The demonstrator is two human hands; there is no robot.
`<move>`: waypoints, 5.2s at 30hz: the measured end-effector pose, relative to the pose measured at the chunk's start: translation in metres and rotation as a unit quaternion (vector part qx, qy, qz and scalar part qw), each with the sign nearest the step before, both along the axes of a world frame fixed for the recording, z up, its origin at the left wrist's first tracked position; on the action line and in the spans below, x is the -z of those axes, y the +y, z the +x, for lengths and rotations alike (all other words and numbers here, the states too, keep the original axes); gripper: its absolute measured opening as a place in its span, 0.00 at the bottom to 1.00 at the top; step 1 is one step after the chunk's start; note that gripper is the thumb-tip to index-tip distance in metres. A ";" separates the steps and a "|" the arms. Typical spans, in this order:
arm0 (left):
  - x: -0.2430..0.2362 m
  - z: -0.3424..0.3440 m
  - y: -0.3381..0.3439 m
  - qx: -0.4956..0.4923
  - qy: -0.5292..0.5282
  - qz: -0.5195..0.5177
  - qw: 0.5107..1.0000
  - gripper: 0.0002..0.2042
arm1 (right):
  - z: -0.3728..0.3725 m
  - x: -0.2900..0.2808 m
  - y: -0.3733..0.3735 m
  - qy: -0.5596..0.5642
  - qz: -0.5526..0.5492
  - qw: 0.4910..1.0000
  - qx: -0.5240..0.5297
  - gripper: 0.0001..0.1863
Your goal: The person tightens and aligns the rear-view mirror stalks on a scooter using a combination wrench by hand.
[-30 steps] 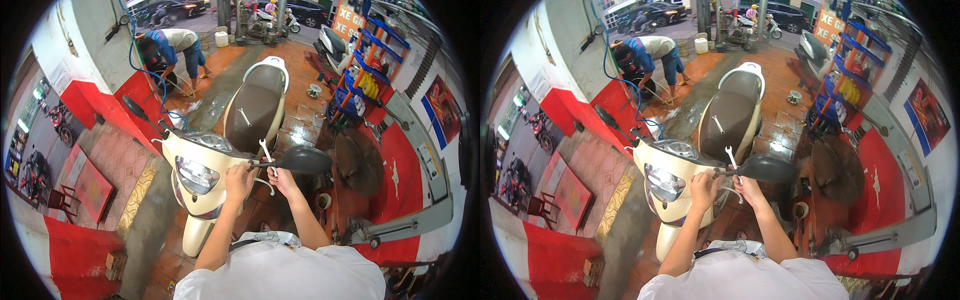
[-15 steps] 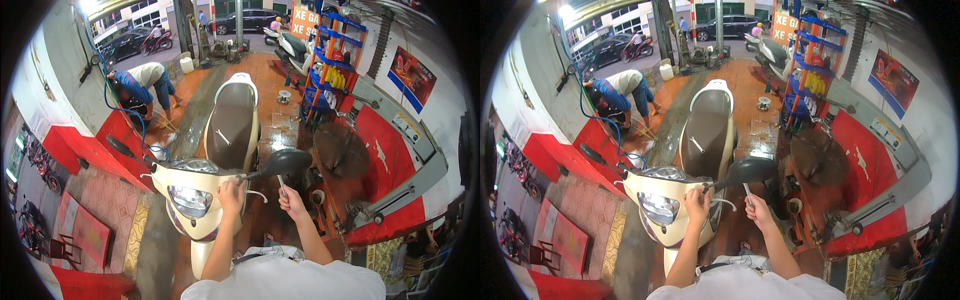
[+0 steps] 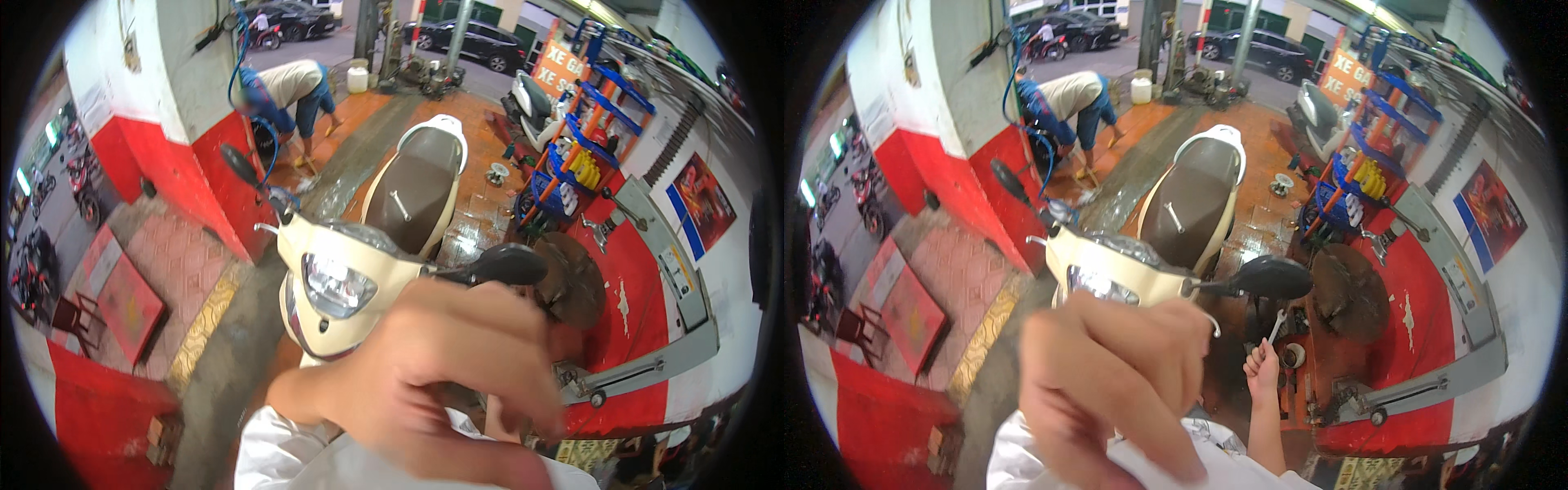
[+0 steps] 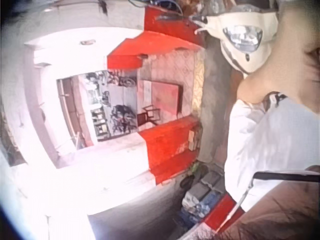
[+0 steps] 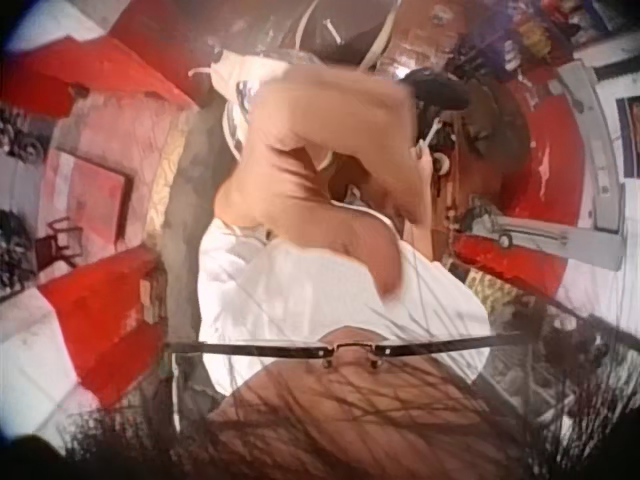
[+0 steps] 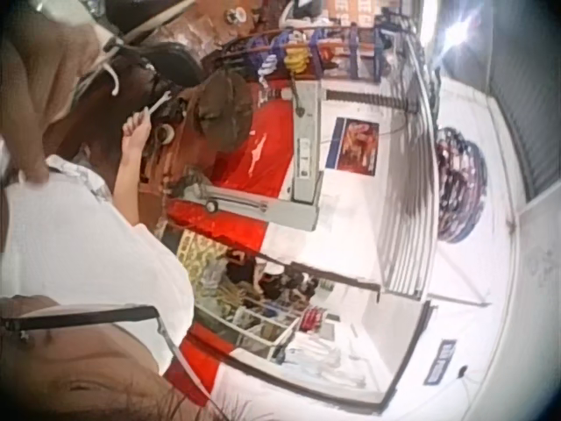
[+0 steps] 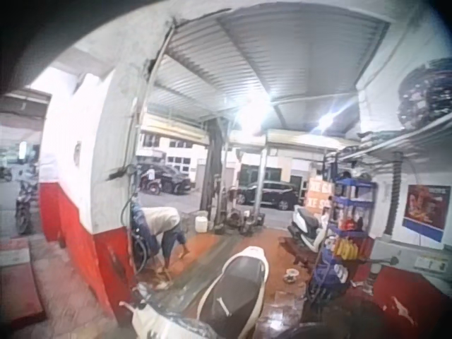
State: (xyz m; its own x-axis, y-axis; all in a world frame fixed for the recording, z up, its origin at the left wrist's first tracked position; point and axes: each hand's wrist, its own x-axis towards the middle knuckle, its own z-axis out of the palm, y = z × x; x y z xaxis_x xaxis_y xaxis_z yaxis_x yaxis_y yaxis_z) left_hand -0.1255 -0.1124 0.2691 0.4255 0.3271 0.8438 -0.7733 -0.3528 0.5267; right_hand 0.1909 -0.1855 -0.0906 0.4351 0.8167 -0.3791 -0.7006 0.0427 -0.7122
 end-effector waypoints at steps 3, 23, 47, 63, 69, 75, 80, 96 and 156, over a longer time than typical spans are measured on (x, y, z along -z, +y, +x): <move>-0.012 -0.012 0.002 -0.002 -0.043 0.013 0.999 0.12 | -0.051 -0.053 0.029 -0.052 -0.086 0.995 0.012 0.20; -0.008 0.028 0.004 0.103 -0.046 0.042 0.993 0.04 | 0.000 -0.010 0.031 -0.028 0.030 0.996 -0.081 0.21; 0.020 0.074 -0.032 0.121 -0.157 0.067 0.978 0.17 | 0.040 0.014 0.017 -0.041 -0.029 0.997 -0.058 0.17; 0.253 0.065 0.147 -0.330 0.322 -0.127 0.878 0.18 | 0.060 -0.007 0.021 -0.340 -0.088 0.936 -0.017 0.11; 0.288 0.075 0.184 -0.425 0.333 -0.121 0.833 0.15 | 0.093 0.011 0.027 -0.513 -0.103 0.852 -0.005 0.12; 0.271 0.109 0.223 -0.472 0.341 -0.085 0.808 0.12 | 0.137 0.008 0.124 -0.662 0.035 0.749 -0.015 0.13; 0.294 0.119 0.259 -0.541 0.407 -0.080 0.732 0.11 | 0.150 -0.013 0.244 -0.612 0.022 0.778 -0.142 0.07; 0.290 0.132 0.257 -0.613 0.463 -0.133 0.626 0.10 | 0.110 0.047 0.561 -0.666 0.239 0.663 -0.246 0.22; 0.297 0.139 0.261 -0.604 0.519 -0.134 0.591 0.11 | 0.074 0.039 0.376 -0.334 0.228 0.599 -0.691 0.25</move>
